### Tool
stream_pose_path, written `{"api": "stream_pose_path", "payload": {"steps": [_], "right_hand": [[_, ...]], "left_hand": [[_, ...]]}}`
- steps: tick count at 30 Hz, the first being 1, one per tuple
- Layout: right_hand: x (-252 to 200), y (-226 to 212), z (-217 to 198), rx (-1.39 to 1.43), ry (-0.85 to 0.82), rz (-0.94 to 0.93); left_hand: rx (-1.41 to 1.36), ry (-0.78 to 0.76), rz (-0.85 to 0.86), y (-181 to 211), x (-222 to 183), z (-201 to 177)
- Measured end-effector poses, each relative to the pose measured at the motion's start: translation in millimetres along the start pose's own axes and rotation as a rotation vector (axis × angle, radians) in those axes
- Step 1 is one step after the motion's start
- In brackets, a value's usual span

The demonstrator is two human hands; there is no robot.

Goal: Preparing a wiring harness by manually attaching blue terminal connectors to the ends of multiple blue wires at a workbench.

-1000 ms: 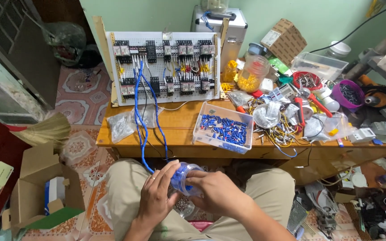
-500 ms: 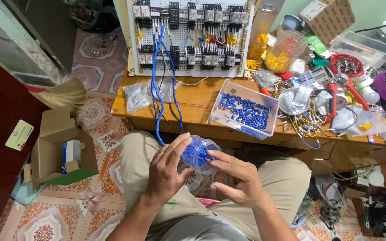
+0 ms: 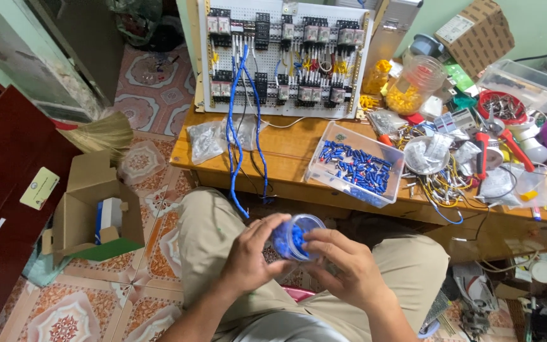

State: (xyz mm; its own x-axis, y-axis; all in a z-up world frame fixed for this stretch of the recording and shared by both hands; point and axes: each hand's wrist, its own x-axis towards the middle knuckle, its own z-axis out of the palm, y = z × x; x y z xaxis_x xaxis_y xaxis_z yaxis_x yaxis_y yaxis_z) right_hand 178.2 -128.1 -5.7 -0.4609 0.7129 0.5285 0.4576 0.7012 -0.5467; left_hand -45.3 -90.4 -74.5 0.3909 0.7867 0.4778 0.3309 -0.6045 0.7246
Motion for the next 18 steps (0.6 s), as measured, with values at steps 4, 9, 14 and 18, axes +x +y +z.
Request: {"api": "stream_pose_path", "payload": {"steps": [4,9,14,18], "right_hand": [[-31,10,3,0.005,-0.033,0.085],[-65,17,-9,-0.01,0.2,0.202],[-72,17,-4,-0.058,0.223,0.242],[-74,24,-1,0.005,0.174,0.222]], "left_hand": [[-0.147,-0.05,-0.024,4,-12,0],[-0.777,0.18,-0.764,-44,-47,33],[-1.03,0.624,-0.741,-70,-31,42],[-0.986,0.714,-0.602,-76,-15,48]]}}
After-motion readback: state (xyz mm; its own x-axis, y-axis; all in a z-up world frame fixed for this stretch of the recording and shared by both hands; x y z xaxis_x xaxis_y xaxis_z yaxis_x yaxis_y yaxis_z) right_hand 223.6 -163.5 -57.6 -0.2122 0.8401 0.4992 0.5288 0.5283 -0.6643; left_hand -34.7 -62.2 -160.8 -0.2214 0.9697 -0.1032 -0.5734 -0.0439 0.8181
